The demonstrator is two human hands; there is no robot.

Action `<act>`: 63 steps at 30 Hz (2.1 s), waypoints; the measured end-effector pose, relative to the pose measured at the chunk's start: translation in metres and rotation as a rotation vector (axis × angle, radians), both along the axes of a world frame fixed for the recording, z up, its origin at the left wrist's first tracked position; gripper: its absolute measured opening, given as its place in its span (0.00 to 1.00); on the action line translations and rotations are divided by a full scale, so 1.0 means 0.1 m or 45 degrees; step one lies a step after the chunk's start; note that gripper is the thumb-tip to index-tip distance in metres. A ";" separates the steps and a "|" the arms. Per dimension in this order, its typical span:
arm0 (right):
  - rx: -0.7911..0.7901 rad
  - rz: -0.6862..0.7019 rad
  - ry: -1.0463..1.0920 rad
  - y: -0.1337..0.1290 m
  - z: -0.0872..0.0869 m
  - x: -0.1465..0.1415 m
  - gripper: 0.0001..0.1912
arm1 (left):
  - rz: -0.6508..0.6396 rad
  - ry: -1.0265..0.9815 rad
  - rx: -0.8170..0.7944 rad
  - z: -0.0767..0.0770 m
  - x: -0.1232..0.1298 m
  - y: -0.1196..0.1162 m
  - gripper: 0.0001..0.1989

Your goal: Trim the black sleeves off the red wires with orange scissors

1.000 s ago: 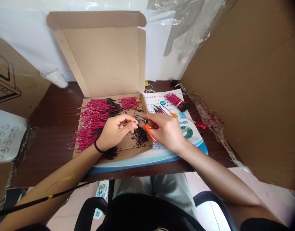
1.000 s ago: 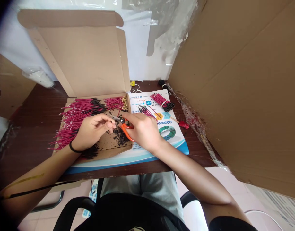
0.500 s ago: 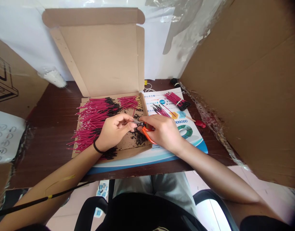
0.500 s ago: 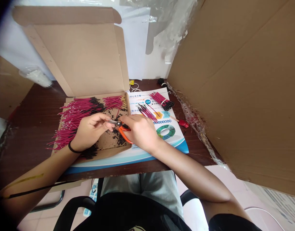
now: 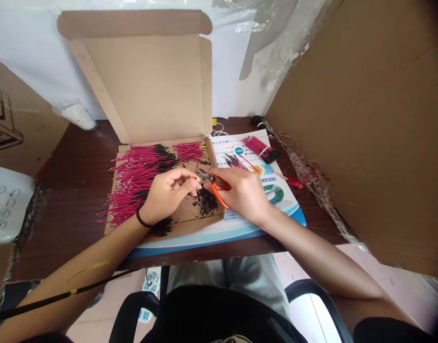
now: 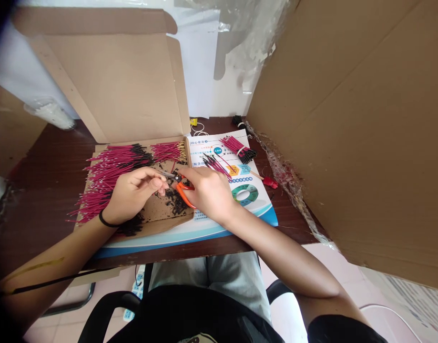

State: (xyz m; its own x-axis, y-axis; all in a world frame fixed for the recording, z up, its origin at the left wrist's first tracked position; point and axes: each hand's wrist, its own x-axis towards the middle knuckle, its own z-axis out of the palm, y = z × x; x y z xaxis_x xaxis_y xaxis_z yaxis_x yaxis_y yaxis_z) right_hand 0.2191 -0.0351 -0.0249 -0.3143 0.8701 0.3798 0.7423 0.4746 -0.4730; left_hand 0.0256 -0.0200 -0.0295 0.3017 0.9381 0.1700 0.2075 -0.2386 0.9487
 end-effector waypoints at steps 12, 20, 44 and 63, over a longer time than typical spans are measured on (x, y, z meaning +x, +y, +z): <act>0.021 0.071 -0.071 -0.02 0.01 -0.02 0.13 | 0.027 0.044 0.033 -0.03 -0.02 0.01 0.12; 0.035 0.078 -0.177 -0.01 -0.05 0.02 0.10 | 0.004 0.063 0.005 0.00 0.00 -0.01 0.11; 0.054 0.108 -0.163 0.00 -0.05 0.06 0.11 | -0.006 0.093 0.033 0.01 -0.02 -0.02 0.14; 0.118 0.097 -0.104 0.00 0.03 0.05 0.12 | -0.022 0.019 0.026 0.02 0.00 -0.02 0.14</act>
